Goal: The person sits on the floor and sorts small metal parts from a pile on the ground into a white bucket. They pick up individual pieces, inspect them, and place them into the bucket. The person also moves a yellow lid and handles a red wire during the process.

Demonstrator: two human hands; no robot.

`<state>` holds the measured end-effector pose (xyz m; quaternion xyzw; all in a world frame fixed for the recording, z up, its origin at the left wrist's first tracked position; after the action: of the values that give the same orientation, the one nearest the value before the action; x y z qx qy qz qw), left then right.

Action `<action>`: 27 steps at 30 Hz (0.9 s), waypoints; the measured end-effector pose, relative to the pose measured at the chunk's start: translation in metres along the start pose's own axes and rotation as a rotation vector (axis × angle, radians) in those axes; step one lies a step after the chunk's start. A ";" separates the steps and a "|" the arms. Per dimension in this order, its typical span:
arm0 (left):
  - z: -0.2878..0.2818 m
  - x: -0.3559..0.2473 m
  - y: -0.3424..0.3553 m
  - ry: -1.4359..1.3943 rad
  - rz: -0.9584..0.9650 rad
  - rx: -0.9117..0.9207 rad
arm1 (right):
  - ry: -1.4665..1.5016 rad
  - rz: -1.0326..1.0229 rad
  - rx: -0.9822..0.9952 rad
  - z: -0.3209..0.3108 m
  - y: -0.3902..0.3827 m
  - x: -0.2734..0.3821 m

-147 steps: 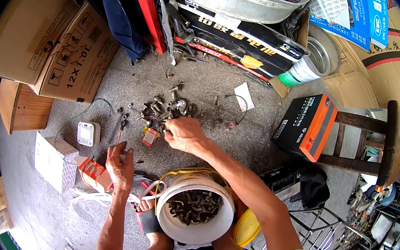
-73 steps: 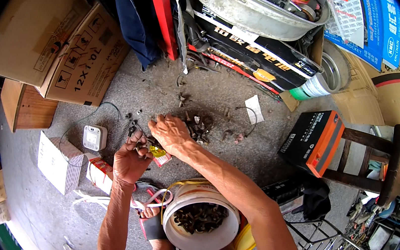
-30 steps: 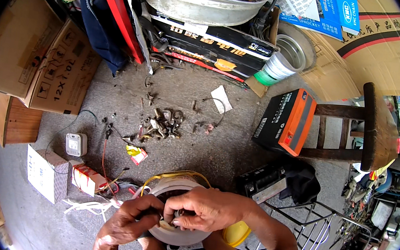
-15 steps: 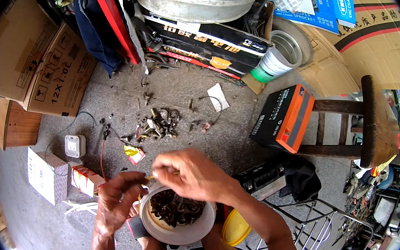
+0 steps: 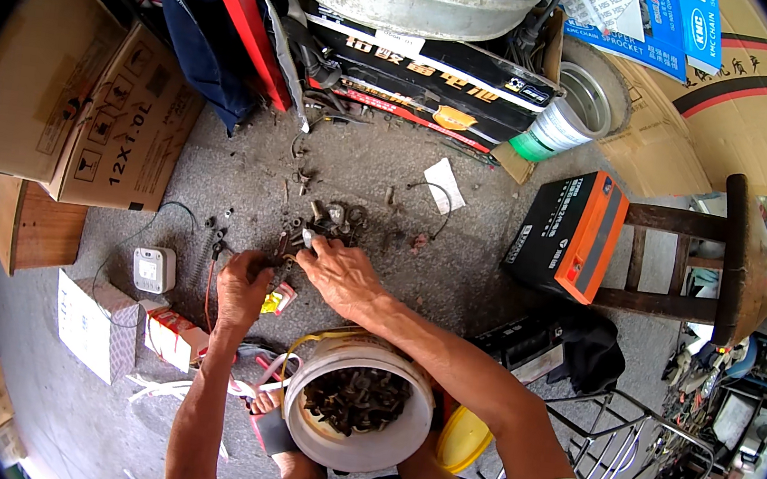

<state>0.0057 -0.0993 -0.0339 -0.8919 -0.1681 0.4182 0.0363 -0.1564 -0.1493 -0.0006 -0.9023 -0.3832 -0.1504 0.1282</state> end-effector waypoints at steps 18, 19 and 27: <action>0.021 -0.048 0.016 0.344 0.192 0.099 | 0.036 -0.031 -0.015 0.003 0.004 0.004; 0.019 -0.045 0.016 0.330 0.170 0.082 | -0.010 -0.035 -0.034 0.008 0.007 0.007; 0.001 0.012 -0.003 -0.496 -0.235 0.050 | 0.255 0.171 -0.009 0.003 0.004 -0.022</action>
<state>0.0110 -0.0924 -0.0431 -0.7354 -0.2638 0.6208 0.0645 -0.1681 -0.1654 -0.0118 -0.9058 -0.2848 -0.2539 0.1841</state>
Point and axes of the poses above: each hand's wrist, its own y-axis towards the middle knuckle, its own z-axis out of the palm, x = y × z, the point moved 5 cm from there along y, towards the middle knuckle, and after that the axes turned 4 degrees about y, right-handed, at the moved point
